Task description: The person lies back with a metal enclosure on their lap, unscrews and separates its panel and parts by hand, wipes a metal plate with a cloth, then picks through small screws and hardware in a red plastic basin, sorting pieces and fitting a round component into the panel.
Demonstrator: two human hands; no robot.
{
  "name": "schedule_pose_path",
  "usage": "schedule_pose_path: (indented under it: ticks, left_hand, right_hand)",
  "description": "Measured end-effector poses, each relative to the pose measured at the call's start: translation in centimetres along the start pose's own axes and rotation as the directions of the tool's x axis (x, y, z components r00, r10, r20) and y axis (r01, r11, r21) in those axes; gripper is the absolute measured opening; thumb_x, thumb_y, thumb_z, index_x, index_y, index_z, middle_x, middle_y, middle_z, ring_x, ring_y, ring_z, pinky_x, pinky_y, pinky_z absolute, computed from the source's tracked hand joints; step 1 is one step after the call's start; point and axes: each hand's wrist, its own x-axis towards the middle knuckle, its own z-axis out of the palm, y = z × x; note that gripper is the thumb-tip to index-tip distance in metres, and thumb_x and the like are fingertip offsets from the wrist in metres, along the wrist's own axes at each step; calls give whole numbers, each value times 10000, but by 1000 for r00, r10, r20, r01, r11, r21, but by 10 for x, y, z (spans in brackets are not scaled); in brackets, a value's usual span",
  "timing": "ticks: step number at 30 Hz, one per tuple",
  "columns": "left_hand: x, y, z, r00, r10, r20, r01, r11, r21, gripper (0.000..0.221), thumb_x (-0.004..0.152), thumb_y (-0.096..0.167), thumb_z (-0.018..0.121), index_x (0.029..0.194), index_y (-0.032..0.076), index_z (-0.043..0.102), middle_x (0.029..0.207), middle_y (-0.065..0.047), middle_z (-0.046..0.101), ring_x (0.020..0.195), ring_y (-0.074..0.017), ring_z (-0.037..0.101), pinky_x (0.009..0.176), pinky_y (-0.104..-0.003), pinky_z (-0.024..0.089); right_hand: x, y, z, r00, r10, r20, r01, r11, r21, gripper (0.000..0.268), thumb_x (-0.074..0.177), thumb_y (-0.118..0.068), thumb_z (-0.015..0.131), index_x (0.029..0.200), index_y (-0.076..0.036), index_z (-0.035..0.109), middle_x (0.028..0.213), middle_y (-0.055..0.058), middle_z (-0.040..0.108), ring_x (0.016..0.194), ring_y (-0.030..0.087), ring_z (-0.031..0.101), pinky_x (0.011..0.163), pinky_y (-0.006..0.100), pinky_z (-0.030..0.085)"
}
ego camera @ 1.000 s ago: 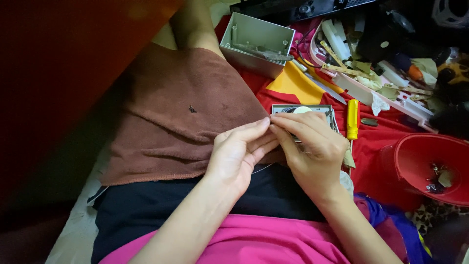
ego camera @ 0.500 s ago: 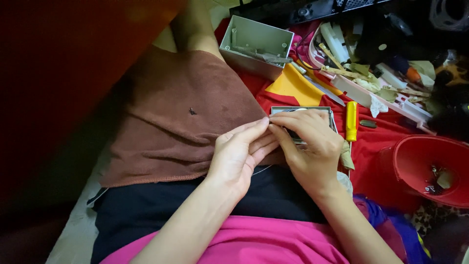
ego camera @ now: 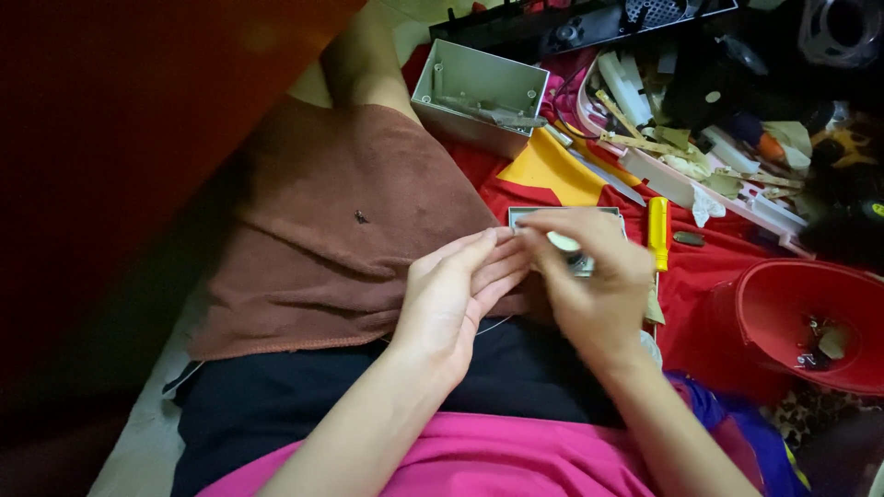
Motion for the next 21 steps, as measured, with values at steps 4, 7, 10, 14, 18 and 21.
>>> schedule_pose_path:
  ticks: [4, 7, 10, 14, 18, 21]
  left_hand:
    - [6, -1, 5, 997, 64, 42, -73, 965, 254, 357, 777, 67, 491, 1078, -116, 550, 990, -212, 625, 923, -248, 616, 828, -287, 477]
    - [25, -5, 9, 841, 346, 417, -542, 550, 636, 210, 700, 86, 580, 858, -31, 656, 781, -85, 686, 675, -115, 631, 641, -207, 526]
    - [45, -7, 24, 577, 432, 693, -744, -72, 664, 193, 695, 138, 561, 804, -4, 635, 750, -122, 673, 617, -269, 635, 590, -324, 508]
    - [97, -49, 30, 752, 17, 659, -537, -564, 627, 207, 681, 237, 607, 816, 96, 676, 766, -120, 639, 818, -325, 624, 709, -426, 491]
    - [83, -63, 40, 795, -158, 586, -537, -634, 557, 439, 713, 319, 682, 1016, 7, 622, 1097, -206, 553, 1107, -406, 459, 916, -544, 319]
    - [89, -66, 40, 819, -210, 534, -533, -621, 574, 609, 709, 396, 704, 1146, 4, 542, 1255, -197, 455, 1202, -382, 370, 977, -548, 260]
  right_hand:
    - [0, 50, -24, 994, 92, -64, -94, 995, -18, 150, 777, 94, 623, 925, 78, 629, 829, 108, 628, 687, 138, 512, 644, 220, 411]
    - [-2, 98, -45, 993, 107, -54, -117, 965, -236, 142, 803, 34, 682, 940, 69, 667, 826, 126, 651, 653, 151, 539, 612, 235, 412]
    - [-4, 145, -51, 968, 252, 8, -237, 920, -311, 142, 755, 36, 681, 897, 27, 680, 733, 97, 632, 542, 137, 460, 505, 243, 376]
    - [1, 180, -42, 961, 218, 168, -121, 883, -454, 93, 731, -166, 738, 814, -188, 703, 650, 54, 598, 705, 265, 566, 704, 370, 439]
    - [8, 207, -34, 947, 80, 310, 111, 826, -553, 64, 691, -205, 733, 731, -207, 683, 699, -15, 609, 750, 233, 541, 636, 334, 376]
    - [9, 212, -27, 939, 53, 340, 181, 764, -619, 57, 700, -249, 726, 710, -251, 671, 717, -86, 619, 756, 179, 521, 645, 301, 355]
